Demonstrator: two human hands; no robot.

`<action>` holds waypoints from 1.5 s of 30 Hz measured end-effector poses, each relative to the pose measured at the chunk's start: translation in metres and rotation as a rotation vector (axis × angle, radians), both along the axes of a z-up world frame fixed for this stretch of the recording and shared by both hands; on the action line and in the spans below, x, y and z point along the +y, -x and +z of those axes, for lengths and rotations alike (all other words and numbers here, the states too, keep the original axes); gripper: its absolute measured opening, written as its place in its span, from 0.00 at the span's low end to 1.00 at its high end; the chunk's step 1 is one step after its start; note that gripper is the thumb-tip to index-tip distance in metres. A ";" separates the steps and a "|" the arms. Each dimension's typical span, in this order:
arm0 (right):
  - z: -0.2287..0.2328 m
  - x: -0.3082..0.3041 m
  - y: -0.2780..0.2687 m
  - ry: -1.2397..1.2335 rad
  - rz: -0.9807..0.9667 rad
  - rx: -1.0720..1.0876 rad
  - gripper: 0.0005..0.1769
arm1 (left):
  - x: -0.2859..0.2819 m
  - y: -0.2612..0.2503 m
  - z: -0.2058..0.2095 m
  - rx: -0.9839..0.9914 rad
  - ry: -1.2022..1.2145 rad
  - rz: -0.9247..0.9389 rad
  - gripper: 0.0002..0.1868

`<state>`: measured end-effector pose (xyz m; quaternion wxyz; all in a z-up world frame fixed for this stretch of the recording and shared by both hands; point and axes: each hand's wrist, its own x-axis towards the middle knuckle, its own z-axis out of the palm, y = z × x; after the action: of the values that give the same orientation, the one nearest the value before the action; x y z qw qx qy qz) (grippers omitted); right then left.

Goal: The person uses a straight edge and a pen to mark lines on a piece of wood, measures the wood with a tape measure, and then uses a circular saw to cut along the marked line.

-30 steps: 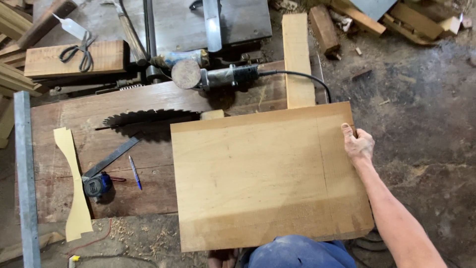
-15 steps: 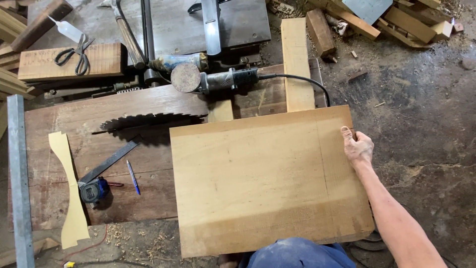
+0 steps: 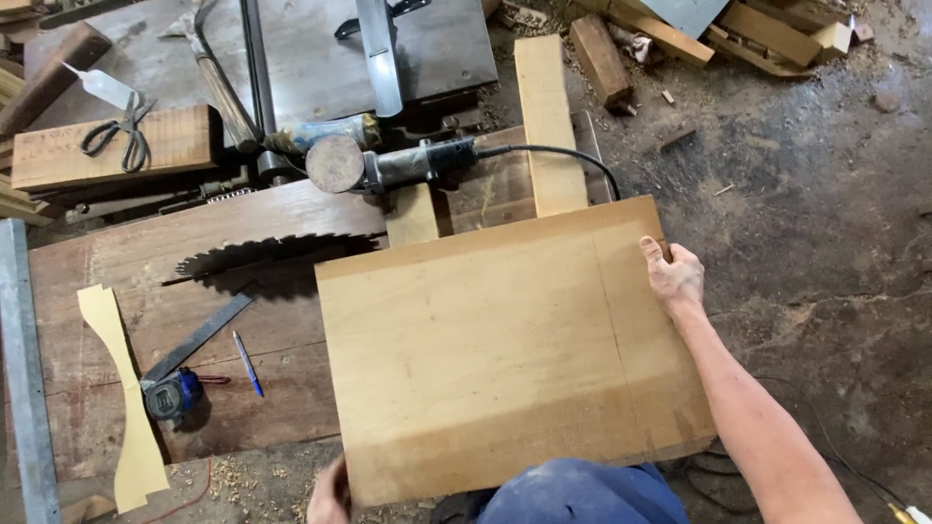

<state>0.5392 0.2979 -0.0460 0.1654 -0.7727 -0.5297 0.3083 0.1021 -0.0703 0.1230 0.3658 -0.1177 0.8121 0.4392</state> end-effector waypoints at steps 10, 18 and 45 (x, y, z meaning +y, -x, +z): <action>0.071 0.023 -0.003 0.118 -0.137 0.207 0.33 | 0.015 0.011 -0.103 0.484 0.323 -0.456 0.27; 0.023 0.074 -0.079 -0.003 -0.158 0.151 0.36 | 0.093 -0.038 -0.065 0.406 0.243 -0.508 0.28; 0.028 0.073 -0.003 -0.727 0.414 -0.442 0.20 | 0.189 -0.058 -0.150 1.491 0.103 -1.074 0.24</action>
<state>0.5426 0.3712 -0.0184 0.2435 -0.5898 -0.7688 -0.0427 0.1602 0.1188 -0.0267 -0.1034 0.5727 0.8018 0.1357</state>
